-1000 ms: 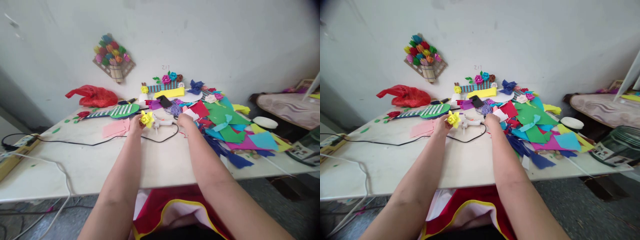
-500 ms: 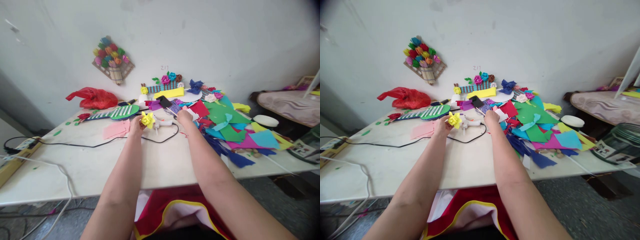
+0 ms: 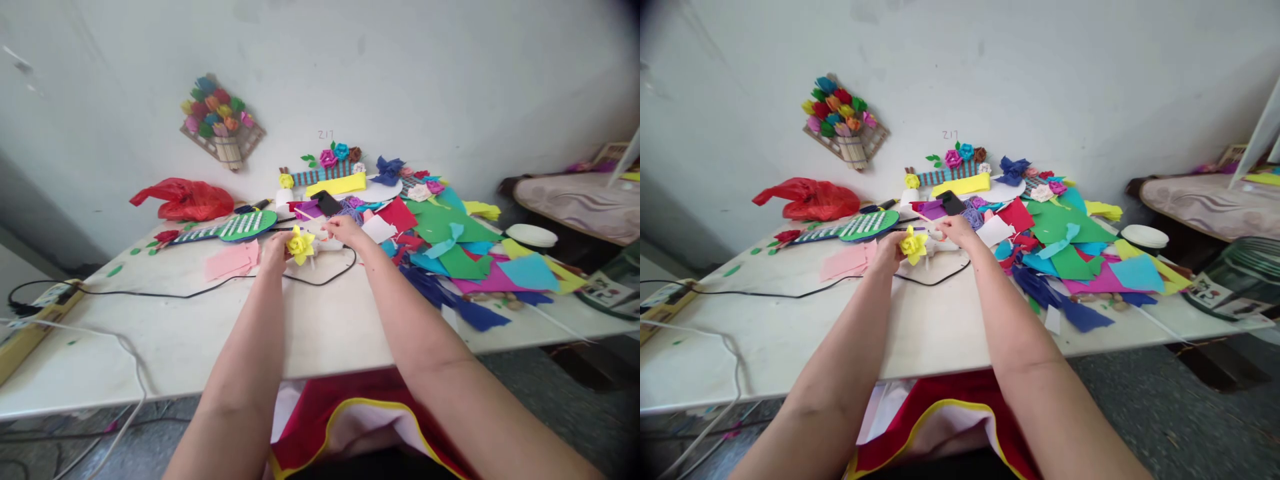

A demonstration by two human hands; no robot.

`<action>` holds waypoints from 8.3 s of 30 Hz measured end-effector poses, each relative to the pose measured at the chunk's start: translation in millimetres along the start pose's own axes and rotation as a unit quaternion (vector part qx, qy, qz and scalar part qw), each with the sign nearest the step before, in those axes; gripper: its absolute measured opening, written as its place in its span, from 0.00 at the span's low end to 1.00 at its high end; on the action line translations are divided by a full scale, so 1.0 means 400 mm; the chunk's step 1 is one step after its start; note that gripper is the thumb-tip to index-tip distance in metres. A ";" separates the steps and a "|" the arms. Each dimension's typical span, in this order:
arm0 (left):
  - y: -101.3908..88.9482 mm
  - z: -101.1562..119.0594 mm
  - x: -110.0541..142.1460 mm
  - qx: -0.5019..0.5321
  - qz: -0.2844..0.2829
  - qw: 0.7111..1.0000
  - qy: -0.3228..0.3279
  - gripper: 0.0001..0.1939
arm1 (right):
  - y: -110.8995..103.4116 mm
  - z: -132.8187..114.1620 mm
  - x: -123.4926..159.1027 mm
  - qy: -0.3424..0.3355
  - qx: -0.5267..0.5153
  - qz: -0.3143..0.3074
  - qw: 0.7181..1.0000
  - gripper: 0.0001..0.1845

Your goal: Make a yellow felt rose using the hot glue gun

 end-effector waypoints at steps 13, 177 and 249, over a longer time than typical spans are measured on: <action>0.023 0.023 0.020 -0.079 -0.034 0.996 0.039 0.14 | 0.052 -0.055 0.041 0.017 -0.079 -0.100 0.992 0.17; 0.059 0.024 0.029 -0.072 -0.145 0.986 0.036 0.16 | 0.096 -0.067 0.011 -0.156 0.048 -0.089 0.983 0.15; 0.066 0.036 0.032 -0.033 -0.141 0.986 0.080 0.21 | 0.092 -0.104 0.017 -0.216 0.144 -0.022 0.965 0.09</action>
Point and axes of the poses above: each hand's wrist, its own x-axis away from the middle knuckle, its own y-axis out of the palm, z = x × y, the point moved 7 cm from there along -x, towards the middle knuckle, and after that the axes turned 10 degrees about -x, right-handed, at the moved point
